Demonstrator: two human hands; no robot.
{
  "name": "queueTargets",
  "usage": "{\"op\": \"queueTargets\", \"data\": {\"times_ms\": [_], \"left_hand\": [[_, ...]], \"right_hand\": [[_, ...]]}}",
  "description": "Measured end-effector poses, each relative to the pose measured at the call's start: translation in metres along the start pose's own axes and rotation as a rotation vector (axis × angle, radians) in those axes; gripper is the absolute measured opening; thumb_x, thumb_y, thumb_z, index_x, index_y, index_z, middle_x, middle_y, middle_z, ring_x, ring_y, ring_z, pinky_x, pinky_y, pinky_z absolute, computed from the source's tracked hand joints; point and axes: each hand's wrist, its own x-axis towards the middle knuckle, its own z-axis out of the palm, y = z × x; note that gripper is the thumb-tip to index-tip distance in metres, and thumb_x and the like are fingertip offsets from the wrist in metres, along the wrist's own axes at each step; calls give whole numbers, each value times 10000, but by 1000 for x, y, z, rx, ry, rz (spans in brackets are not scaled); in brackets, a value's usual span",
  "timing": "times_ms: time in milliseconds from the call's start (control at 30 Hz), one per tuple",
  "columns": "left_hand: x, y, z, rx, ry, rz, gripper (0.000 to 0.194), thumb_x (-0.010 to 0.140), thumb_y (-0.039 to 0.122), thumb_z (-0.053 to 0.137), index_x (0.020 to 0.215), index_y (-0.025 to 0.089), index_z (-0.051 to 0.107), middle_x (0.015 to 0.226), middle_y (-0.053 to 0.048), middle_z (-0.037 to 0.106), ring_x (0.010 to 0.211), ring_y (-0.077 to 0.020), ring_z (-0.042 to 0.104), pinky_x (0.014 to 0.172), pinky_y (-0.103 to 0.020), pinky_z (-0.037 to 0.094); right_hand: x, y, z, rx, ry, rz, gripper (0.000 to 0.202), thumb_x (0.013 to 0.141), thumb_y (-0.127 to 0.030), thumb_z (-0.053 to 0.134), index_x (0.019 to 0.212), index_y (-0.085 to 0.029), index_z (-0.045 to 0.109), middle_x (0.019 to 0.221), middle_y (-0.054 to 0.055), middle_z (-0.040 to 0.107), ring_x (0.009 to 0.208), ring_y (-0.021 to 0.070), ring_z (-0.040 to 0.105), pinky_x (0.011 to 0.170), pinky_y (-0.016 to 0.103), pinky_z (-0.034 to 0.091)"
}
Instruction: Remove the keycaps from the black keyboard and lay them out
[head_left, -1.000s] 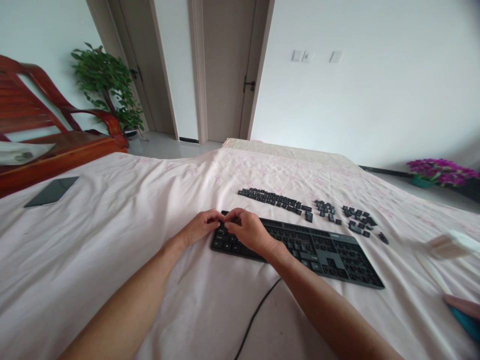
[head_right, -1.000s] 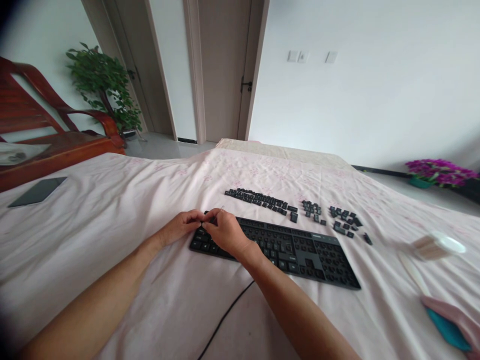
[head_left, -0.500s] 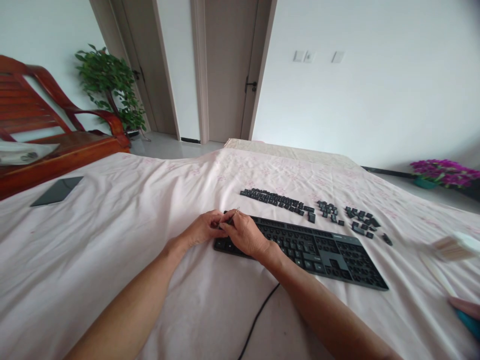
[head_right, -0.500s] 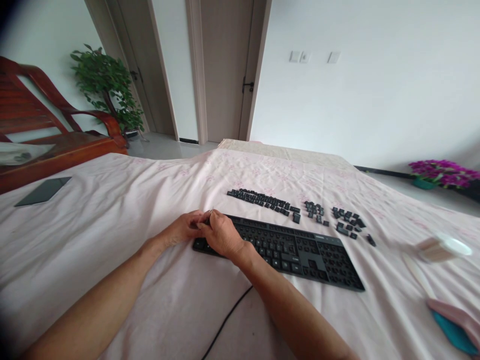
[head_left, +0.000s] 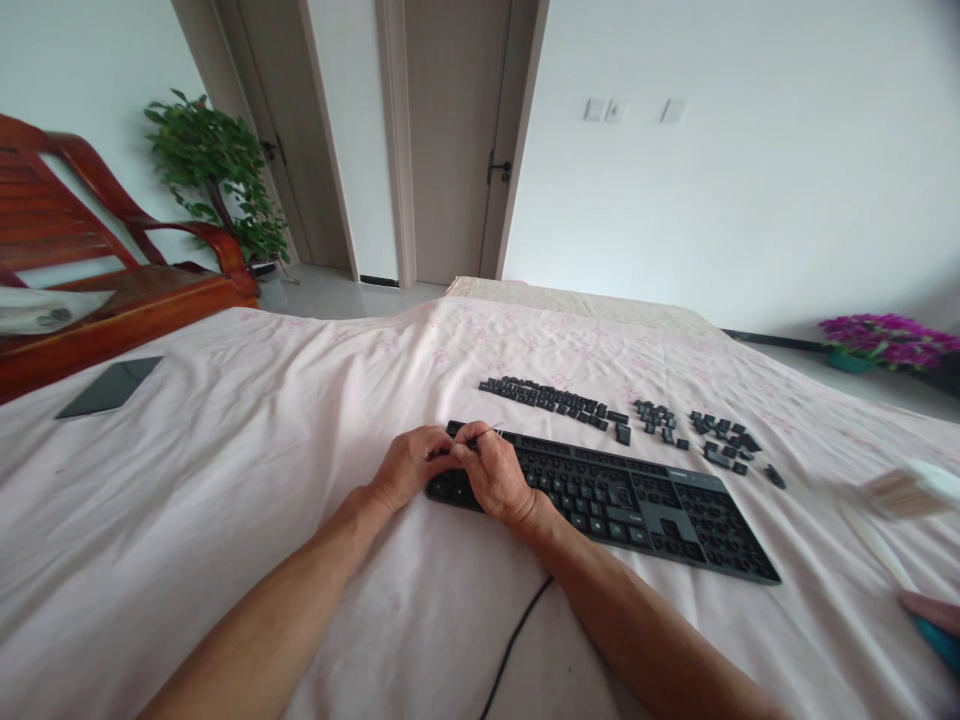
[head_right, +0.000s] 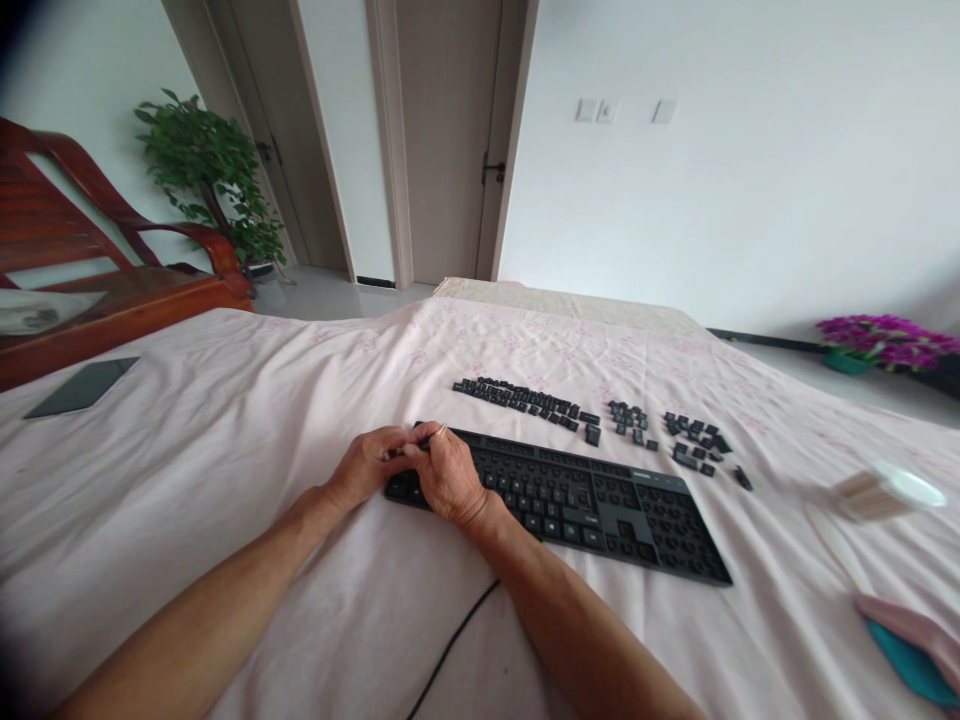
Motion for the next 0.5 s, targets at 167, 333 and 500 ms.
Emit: {"op": "queueTargets", "data": {"times_ms": [167,333,500], "left_hand": [[0,-3,3,-226,0,-55,179,791,371,652,828,198,678,766,19,631,682,-125,562,645,-226,428],[3,-13,8,-493,30,-206,297,721,318,721,991,197,696,922,-35,720,835,-191,659,785,-293,496],[5,-10,13,-665,47,-261,350,687,301,742,1003,164,682,914,-51,731,845,-207,677,802,-322,520]], "right_hand": [[0,1,-2,84,44,107,125,931,-311,466,936,-207,535,893,27,641,807,155,600,766,280,461],[0,-3,-7,91,151,149,188,951,-356,427,976,-212,544,899,29,644,797,161,590,779,306,455],[-2,-13,-10,156,192,78,192,948,-336,416,984,-211,557,932,59,626,911,202,572,877,367,439]]}}
